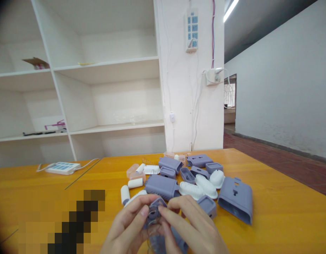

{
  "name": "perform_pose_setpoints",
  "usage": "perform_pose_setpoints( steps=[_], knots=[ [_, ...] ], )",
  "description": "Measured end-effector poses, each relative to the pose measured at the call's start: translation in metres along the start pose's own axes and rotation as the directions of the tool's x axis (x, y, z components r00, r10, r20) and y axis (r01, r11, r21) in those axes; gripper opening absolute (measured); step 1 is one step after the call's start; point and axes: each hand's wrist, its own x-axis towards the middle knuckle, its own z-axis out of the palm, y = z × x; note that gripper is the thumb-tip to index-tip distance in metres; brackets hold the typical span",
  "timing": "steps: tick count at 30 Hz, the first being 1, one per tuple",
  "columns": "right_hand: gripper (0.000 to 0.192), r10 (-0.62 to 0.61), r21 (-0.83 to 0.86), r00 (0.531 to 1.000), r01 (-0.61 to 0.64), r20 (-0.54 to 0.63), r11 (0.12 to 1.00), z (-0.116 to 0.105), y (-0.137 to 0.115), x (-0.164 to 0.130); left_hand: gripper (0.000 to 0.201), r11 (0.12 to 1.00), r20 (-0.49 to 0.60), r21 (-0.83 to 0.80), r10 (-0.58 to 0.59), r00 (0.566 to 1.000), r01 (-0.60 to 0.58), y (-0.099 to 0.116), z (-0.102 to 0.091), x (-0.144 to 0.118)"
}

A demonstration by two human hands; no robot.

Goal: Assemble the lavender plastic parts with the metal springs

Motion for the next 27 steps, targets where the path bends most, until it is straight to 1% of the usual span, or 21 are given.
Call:
perform_pose_setpoints(
  steps=[3,5,6,7,8,9,10,11,12,13,14,16,18,20,22,24,25,27],
  knots=[
    [0.029,0.102,-0.044,0.988,-0.107,-0.118,0.993,-0.001,0.005,0.001,0.042,0.999,0.067,0.026,-0.038,0.997,0.036,-0.004,-0.013,0.009],
    [0.027,0.156,-0.049,0.971,-0.168,-0.183,0.985,0.000,0.009,0.000,0.049,0.996,0.063,0.074,-0.059,0.996,0.054,-0.004,-0.020,0.015],
    [0.028,0.193,-0.020,0.963,-0.201,-0.187,0.979,0.001,0.012,-0.001,0.053,0.993,0.050,0.104,-0.056,0.997,0.051,-0.002,-0.022,0.019],
    [0.027,0.255,0.048,0.953,-0.251,-0.162,0.967,0.001,0.015,-0.003,0.057,0.990,0.034,0.135,-0.046,0.998,0.041,0.001,-0.022,0.021],
    [0.024,0.358,0.167,0.928,-0.339,-0.102,0.926,0.003,0.018,-0.005,0.060,0.985,0.022,0.169,-0.030,0.999,0.026,0.004,-0.021,0.024],
    [0.022,0.469,0.309,0.883,-0.444,-0.009,0.841,0.004,0.021,-0.007,0.061,0.978,0.018,0.207,-0.014,1.000,0.010,0.009,-0.018,0.027],
    [0.023,0.564,0.434,0.818,-0.550,0.109,0.713,0.007,0.024,-0.007,0.061,0.970,0.023,0.245,-0.002,1.000,-0.004,0.014,-0.015,0.029],
    [0.029,0.622,0.523,0.749,-0.633,0.228,0.571,0.009,0.028,-0.007,0.059,0.959,0.038,0.281,0.007,0.999,-0.017,0.020,-0.010,0.031],
    [0.039,0.643,0.575,0.693,-0.685,0.326,0.447,0.012,0.031,-0.005,0.055,0.949,0.062,0.314,0.009,0.998,-0.028,0.025,-0.005,0.034],
    [0.049,0.637,0.602,0.662,-0.710,0.395,0.365,0.015,0.035,-0.001,0.053,0.940,0.092,0.339,0.006,0.996,-0.037,0.030,0.000,0.037],
    [0.057,0.615,0.614,0.651,-0.721,0.445,0.319,0.018,0.039,0.005,0.052,0.933,0.119,0.355,0.007,0.993,-0.049,0.034,0.004,0.041],
    [0.066,0.543,0.642,0.664,-0.718,0.514,0.270,0.021,0.044,0.021,0.051,0.928,0.161,0.365,0.015,0.987,-0.074,0.039,0.013,0.049],
    [0.066,0.493,0.666,0.686,-0.702,0.535,0.253,0.021,0.046,0.040,0.052,0.931,0.169,0.346,0.058,0.984,-0.114,0.041,0.018,0.058],
    [0.062,0.494,0.681,0.715,-0.672,0.495,0.291,0.018,0.046,0.054,0.054,0.935,0.147,0.316,0.120,0.982,-0.162,0.040,0.021,0.066],
    [0.060,0.508,0.683,0.744,-0.640,0.435,0.352,0.014,0.047,0.060,0.057,0.941,0.126,0.285,0.151,0.981,-0.181,0.038,0.021,0.072],
    [0.058,0.516,0.671,0.758,-0.624,0.398,0.400,0.012,0.051,0.056,0.061,0.952,0.127,0.269,0.118,0.985,-0.148,0.033,0.018,0.072],
    [0.057,0.529,0.663,0.758,-0.624,0.383,0.414,0.012,0.055,0.051,0.062,0.957,0.131,0.267,0.082,0.988,-0.114,0.031,0.016,0.071],
    [0.053,0.577,0.651,0.741,-0.631,0.344,0.421,0.015,0.062,0.037,0.066,0.958,0.140,0.286,-0.013,0.990,-0.028,0.025,0.012,0.063]
  ],
)
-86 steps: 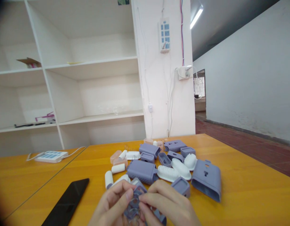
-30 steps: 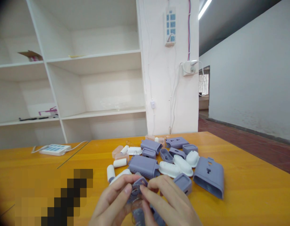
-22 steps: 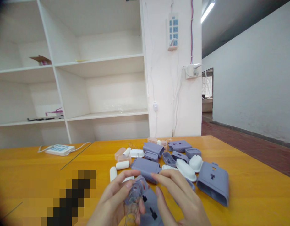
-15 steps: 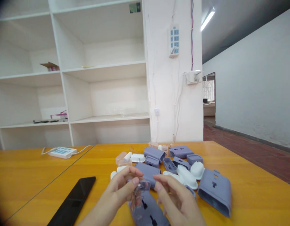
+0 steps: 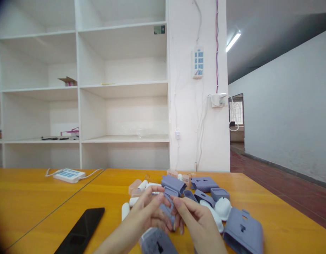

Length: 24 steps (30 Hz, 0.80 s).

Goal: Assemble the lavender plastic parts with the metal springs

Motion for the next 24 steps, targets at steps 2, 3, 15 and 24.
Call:
perform_pose_setpoints(
  steps=[2,3,15,24],
  knots=[
    [0.050,0.009,0.007,0.997,-0.008,-0.083,1.000,-0.006,0.014,-0.006,0.076,0.995,0.031,0.050,-0.093,0.995,0.092,-0.008,-0.002,-0.010],
    [0.049,0.009,0.017,0.993,-0.007,-0.118,1.000,-0.008,0.019,-0.008,0.083,0.987,0.036,0.090,-0.134,0.990,0.130,-0.012,-0.004,-0.015],
    [0.064,0.186,0.156,0.982,-0.190,0.039,0.969,-0.019,0.010,-0.007,0.044,0.895,-0.106,0.432,-0.070,0.992,0.110,-0.016,-0.012,-0.022],
    [0.029,0.190,0.178,0.982,-0.186,-0.002,0.966,-0.102,-0.016,-0.007,0.053,0.650,-0.027,0.756,0.140,0.990,-0.072,-0.003,0.035,0.004]
  ],
)
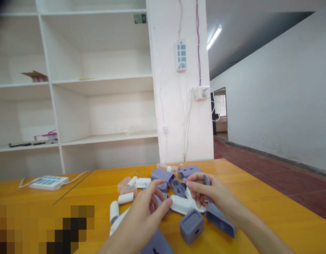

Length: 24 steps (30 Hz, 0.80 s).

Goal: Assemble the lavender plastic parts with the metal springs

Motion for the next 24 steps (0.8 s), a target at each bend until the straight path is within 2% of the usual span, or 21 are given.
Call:
perform_pose_setpoints(
  steps=[3,5,7,9,13,16,18,20,22,24],
  knots=[
    [0.028,-0.044,0.033,0.991,0.049,-0.123,0.998,-0.024,0.008,-0.006,0.032,0.974,0.087,0.206,0.078,0.993,-0.095,-0.003,0.004,-0.008],
    [0.029,-0.049,0.026,0.986,0.053,-0.159,0.998,-0.033,0.013,-0.011,0.023,0.948,0.129,0.291,0.096,0.987,-0.131,-0.003,0.000,-0.006],
    [0.030,-0.056,0.005,0.984,0.058,-0.168,0.998,-0.033,0.016,-0.013,0.023,0.923,0.111,0.362,0.094,0.989,-0.128,-0.002,-0.013,0.004],
    [0.033,-0.071,-0.016,0.985,0.070,-0.157,0.997,-0.026,0.019,-0.014,0.025,0.902,0.063,0.421,0.072,0.995,-0.092,-0.003,-0.034,0.019],
    [0.040,-0.079,-0.046,0.992,0.075,-0.097,0.996,-0.006,0.024,-0.013,0.029,0.873,0.049,0.487,-0.057,0.997,0.026,-0.014,-0.085,0.039],
    [0.040,-0.062,-0.072,0.994,0.056,-0.087,0.996,0.002,0.029,-0.012,0.033,0.831,0.115,0.536,-0.248,0.962,0.149,-0.024,-0.110,0.035],
    [0.040,-0.057,-0.087,0.994,0.049,-0.091,0.995,0.003,0.032,-0.012,0.032,0.794,0.164,0.569,-0.364,0.917,0.214,-0.027,-0.118,0.027],
    [0.038,-0.055,-0.101,0.992,0.044,-0.110,0.994,0.003,0.033,-0.013,0.034,0.774,0.201,0.587,-0.422,0.884,0.236,-0.025,-0.122,0.020],
    [0.036,-0.051,-0.111,0.989,0.036,-0.138,0.993,0.003,0.033,-0.014,0.040,0.769,0.212,0.592,-0.436,0.874,0.240,-0.018,-0.125,0.014],
    [0.037,-0.053,-0.112,0.984,0.035,-0.167,0.993,0.002,0.032,-0.014,0.046,0.773,0.193,0.589,-0.420,0.887,0.238,-0.006,-0.125,0.008]
  ],
)
